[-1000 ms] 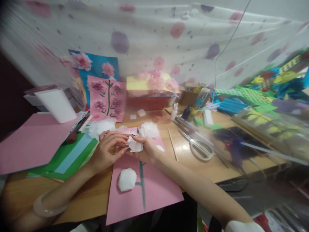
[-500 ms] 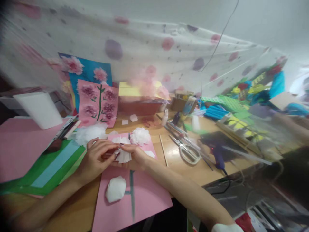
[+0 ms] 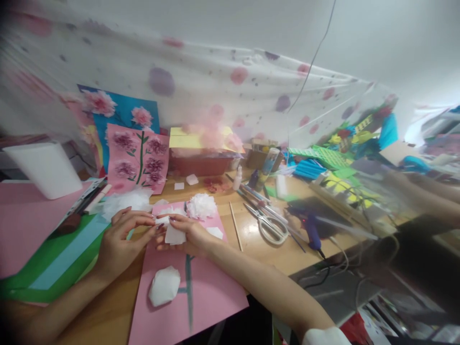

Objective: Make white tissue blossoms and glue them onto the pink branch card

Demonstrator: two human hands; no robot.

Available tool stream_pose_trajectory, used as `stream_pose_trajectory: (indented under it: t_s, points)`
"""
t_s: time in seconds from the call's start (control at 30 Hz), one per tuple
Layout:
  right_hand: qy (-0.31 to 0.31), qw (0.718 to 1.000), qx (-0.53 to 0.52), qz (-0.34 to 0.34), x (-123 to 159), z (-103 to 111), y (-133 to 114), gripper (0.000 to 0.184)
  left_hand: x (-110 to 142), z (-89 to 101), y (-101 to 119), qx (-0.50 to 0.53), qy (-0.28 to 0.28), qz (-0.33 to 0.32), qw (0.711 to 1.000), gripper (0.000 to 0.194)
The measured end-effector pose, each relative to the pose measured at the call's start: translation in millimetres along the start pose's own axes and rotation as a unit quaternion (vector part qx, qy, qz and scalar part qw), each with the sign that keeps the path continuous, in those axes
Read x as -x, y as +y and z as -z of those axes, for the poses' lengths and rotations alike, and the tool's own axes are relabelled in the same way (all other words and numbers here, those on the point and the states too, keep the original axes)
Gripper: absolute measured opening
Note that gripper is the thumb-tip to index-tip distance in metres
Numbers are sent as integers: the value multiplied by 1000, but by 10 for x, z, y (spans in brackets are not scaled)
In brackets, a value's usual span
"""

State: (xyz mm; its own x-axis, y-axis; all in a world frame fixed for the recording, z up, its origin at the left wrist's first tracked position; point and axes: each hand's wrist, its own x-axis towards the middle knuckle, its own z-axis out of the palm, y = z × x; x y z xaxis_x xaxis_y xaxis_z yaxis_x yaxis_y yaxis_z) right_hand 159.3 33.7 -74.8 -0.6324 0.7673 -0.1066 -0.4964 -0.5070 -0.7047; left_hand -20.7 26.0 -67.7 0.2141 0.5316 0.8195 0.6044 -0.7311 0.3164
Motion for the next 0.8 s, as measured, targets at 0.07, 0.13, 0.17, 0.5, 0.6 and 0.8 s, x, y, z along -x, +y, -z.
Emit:
stream_pose_trajectory:
  t_s: [0.07,0.13,0.17,0.5,0.6,0.8]
  points:
    - [11,1000,1,16,-7,7,0,37,-6,9,-2,2,7,-2,1000,8]
    - [7,1000,-10,28,-3,3,-11,38,-8,16,-6,4,11,-3,1000,8]
    - [-1,999,-16,30,3,-4,-20,36,-8,17,-9,4,12,-4,1000,8]
    - [15,997,44,61,30,-57,-20,31,5,1,-21,9,9,-6,1000,9]
    - [21,997,50,63,30,-62,-16,33,5,-2,-11,14,7,-7,1000,9]
    - [58,994,52,70,44,-98,-19,38,10,-10,10,25,-1,3,1000,10]
